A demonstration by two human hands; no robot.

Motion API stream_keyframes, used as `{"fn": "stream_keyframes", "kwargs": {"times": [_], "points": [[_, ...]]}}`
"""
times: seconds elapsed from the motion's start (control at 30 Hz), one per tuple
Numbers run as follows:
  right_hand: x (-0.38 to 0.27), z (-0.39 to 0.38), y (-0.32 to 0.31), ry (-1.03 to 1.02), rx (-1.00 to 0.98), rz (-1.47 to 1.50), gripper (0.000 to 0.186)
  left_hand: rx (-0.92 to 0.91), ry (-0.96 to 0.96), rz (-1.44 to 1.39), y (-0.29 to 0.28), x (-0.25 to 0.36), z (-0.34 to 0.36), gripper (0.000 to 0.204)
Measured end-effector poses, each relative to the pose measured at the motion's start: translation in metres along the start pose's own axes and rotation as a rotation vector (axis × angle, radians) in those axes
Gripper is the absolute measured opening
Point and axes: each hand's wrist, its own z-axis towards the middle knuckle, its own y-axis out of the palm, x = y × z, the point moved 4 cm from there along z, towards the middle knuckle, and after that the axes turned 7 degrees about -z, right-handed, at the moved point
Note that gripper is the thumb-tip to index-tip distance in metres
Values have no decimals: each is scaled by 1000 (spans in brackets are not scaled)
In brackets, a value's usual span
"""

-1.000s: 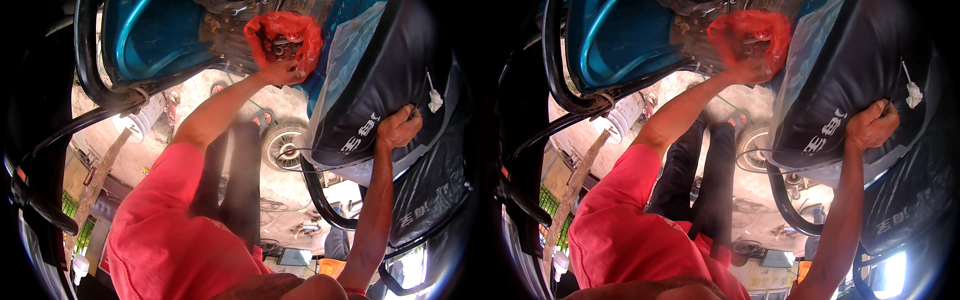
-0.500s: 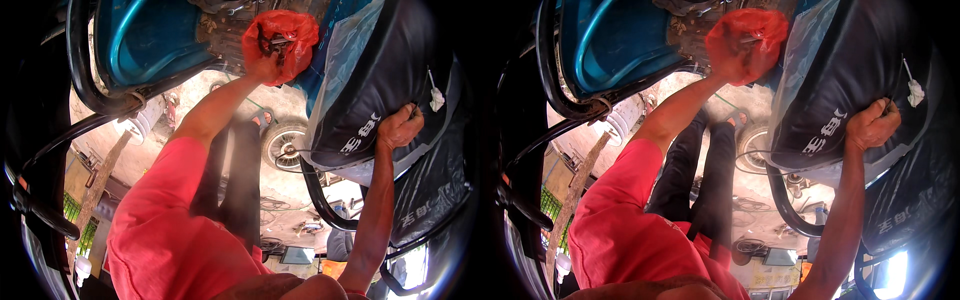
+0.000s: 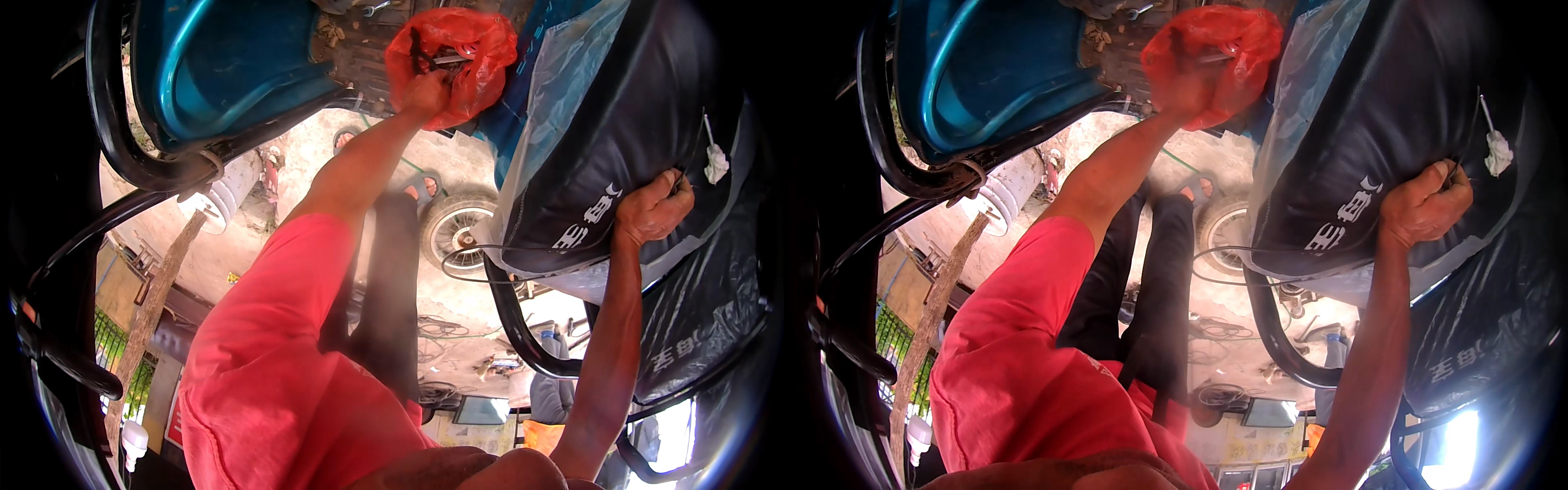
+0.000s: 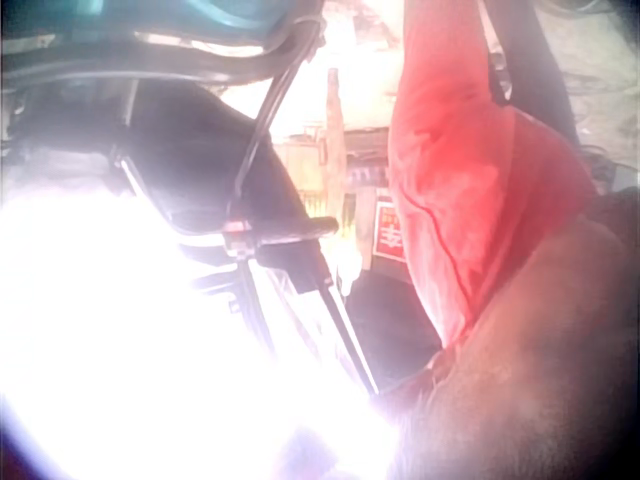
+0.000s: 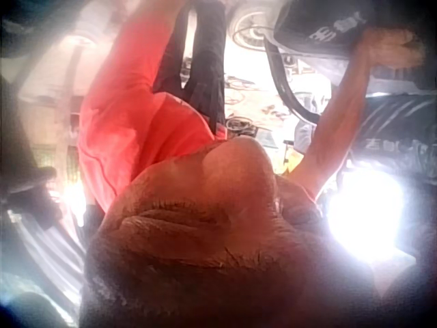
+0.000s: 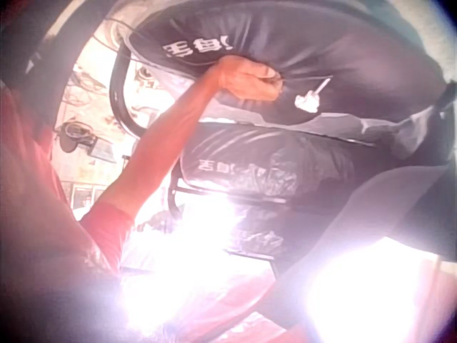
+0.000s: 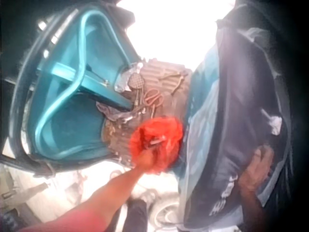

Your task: The person searches through a red plastic bag for mechanical components and then works on the front wiring and handlebar assembly of a red electric scooter.

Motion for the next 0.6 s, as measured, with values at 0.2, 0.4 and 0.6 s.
{"fn": "stream_keyframes", "kwargs": {"times": [0.2, 0.4, 0.6], "points": [[-6, 1, 0, -5, -10, 22, 44, -44, 146, -888, 17, -36, 6, 23], [-2, -1, 0, 8, -16, -1, 43, -203, -3, -1099, -22, -14, -35, 23], [-6, -1, -1, 42, -17, 9, 43, -450, 47, -1575, -37, -7, -44, 21]]}}
